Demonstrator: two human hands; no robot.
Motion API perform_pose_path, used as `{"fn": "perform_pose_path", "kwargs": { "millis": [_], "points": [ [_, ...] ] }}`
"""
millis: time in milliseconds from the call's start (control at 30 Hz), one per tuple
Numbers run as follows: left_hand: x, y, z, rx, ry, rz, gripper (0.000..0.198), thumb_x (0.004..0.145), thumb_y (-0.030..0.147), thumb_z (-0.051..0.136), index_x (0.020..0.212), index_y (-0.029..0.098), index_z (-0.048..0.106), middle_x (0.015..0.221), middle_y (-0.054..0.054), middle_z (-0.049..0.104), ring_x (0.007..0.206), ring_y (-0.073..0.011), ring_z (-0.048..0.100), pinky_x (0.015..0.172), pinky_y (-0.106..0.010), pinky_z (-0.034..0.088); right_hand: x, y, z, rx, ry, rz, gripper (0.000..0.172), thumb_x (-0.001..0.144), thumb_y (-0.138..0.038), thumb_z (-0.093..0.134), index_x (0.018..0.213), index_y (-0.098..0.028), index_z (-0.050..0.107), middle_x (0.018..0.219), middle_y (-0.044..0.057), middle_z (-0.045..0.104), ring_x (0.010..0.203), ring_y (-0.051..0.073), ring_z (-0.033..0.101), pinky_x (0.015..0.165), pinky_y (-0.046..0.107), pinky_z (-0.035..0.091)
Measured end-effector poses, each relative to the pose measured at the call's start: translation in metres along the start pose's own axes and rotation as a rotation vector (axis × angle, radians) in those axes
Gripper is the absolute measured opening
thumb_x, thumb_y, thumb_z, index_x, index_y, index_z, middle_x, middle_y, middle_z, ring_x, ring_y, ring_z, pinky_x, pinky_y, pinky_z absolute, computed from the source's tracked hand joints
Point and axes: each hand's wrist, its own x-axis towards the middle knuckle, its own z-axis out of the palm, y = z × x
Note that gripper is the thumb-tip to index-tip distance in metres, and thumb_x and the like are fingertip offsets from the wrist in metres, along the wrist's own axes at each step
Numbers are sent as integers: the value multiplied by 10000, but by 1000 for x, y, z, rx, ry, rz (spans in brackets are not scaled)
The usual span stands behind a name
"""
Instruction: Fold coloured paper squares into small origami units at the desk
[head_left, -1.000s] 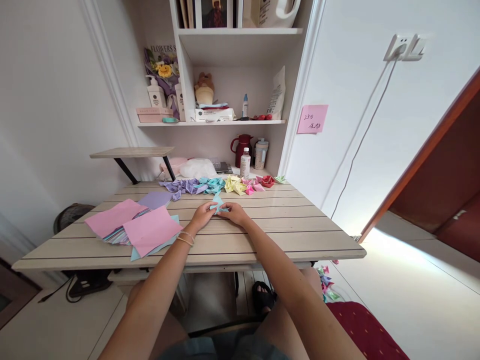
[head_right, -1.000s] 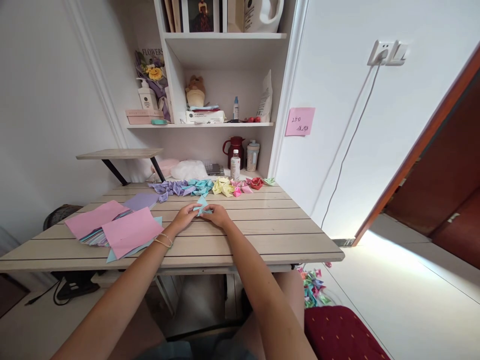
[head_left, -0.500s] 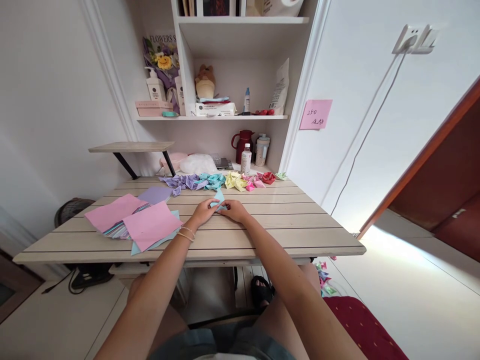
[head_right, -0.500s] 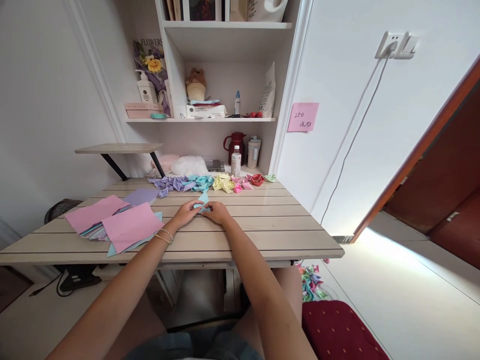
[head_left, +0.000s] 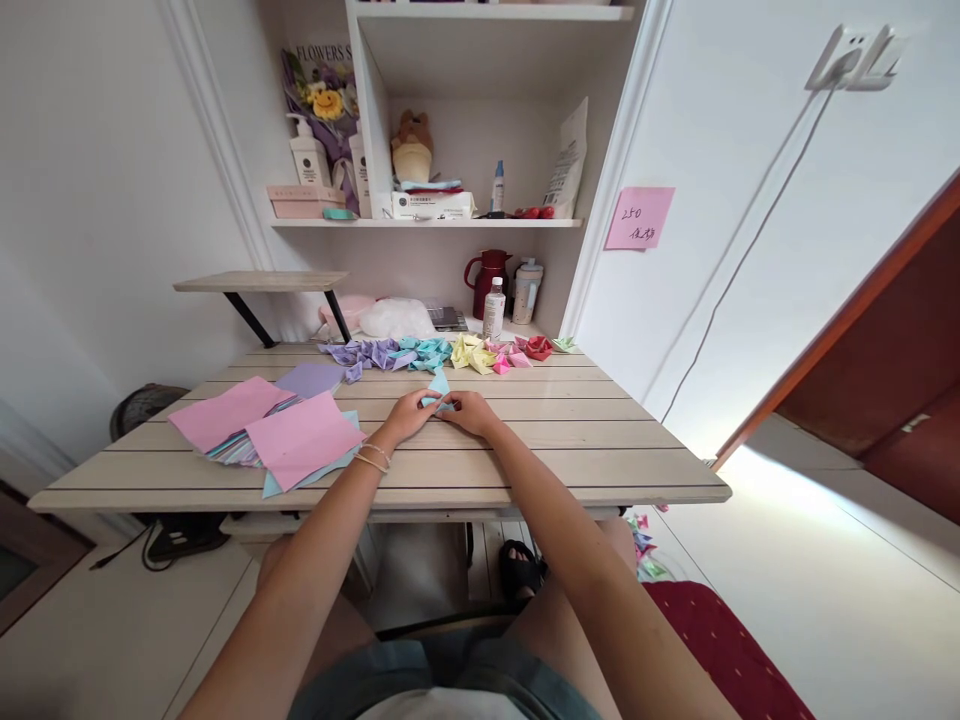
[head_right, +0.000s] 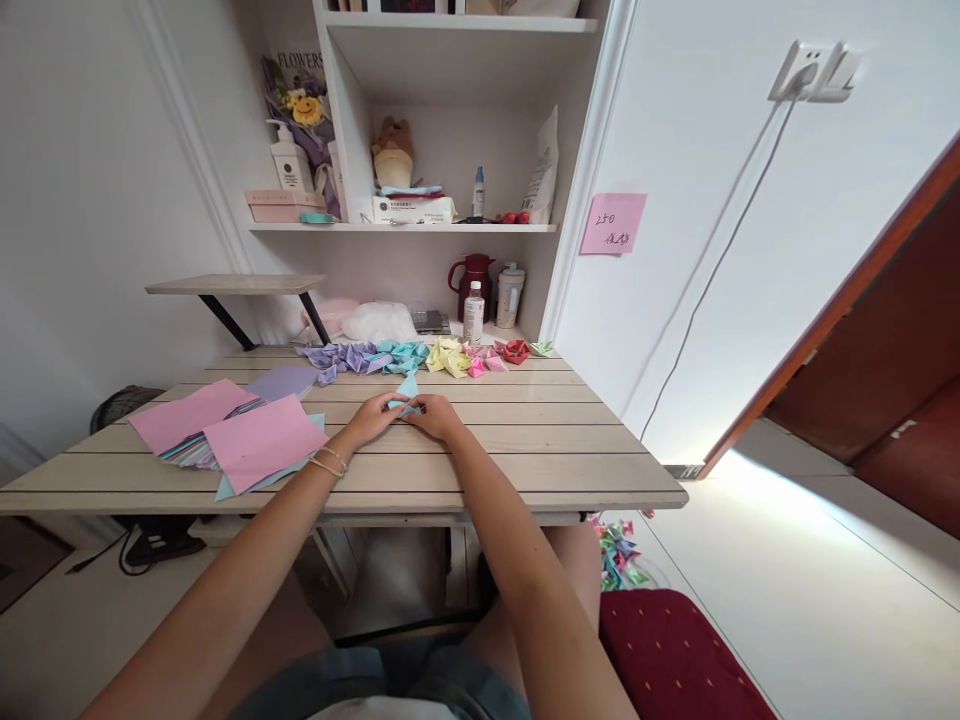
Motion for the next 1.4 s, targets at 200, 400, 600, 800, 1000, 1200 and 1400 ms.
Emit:
{"fn": "perform_pose_path", "kwargs": {
  "millis": [200, 400, 600, 800, 1000, 1200, 1400],
  "points": [
    [0, -2, -1, 81, -23, 27, 261, 695, 256, 613, 925, 200, 722, 808, -32, 696, 641, -177, 550, 631, -268, 414, 0, 0, 0, 11, 1, -3, 231, 712, -351, 660, 876, -194, 703, 631, -17, 565, 595, 117, 469, 578, 228, 332],
    [-1, 1, -1, 30, -32, 25, 252, 696, 270, 630, 920, 200, 720, 872, -44, 700, 710, -192, 582, 681, -272, 429, 0, 0, 0, 4, -2, 1, 232, 711, -351, 657, 873, -193, 704, 619, -19, 551, 594, 117, 462, 570, 225, 324],
    [0, -1, -1, 47, -31, 28, 269, 694, 265, 606, 929, 190, 715, 880, -46, 702, 718, -193, 578, 683, -277, 435, -2, -1, -1, 3, 0, 0, 233, 724, -359, 645, 864, -182, 703, 594, -21, 539, 589, 117, 458, 570, 225, 320],
    [0, -1, -2, 171, -76, 18, 312, 736, 268, 538, 1002, 188, 681, 966, -37, 695, 799, -192, 596, 742, -287, 449, -2, -3, -2, -22, -13, -33, 204, 739, -334, 638, 861, -183, 697, 633, -15, 578, 606, 115, 472, 590, 223, 330],
    [-1, 1, -2, 220, -84, 27, 327, 761, 266, 513, 1039, 180, 662, 993, -44, 690, 824, -192, 607, 739, -284, 464, -2, -5, -2, -47, -16, -57, 190, 749, -321, 629, 850, -172, 690, 644, -10, 583, 599, 113, 479, 583, 221, 328],
    [0, 1, -2, 227, -91, 41, 314, 766, 266, 518, 1025, 172, 667, 1001, -47, 691, 868, -198, 609, 794, -295, 457, -2, -7, -2, -70, -15, -48, 195, 750, -324, 627, 854, -169, 683, 631, -12, 573, 589, 110, 472, 577, 217, 327],
    [1, -3, -2, 226, -97, 48, 321, 775, 270, 507, 1039, 164, 657, 1009, -60, 690, 903, -211, 613, 817, -310, 457, -2, -6, -3, -69, -24, -48, 211, 755, -344, 618, 861, -175, 687, 624, -14, 574, 586, 111, 469, 577, 219, 326]
  ]
}}
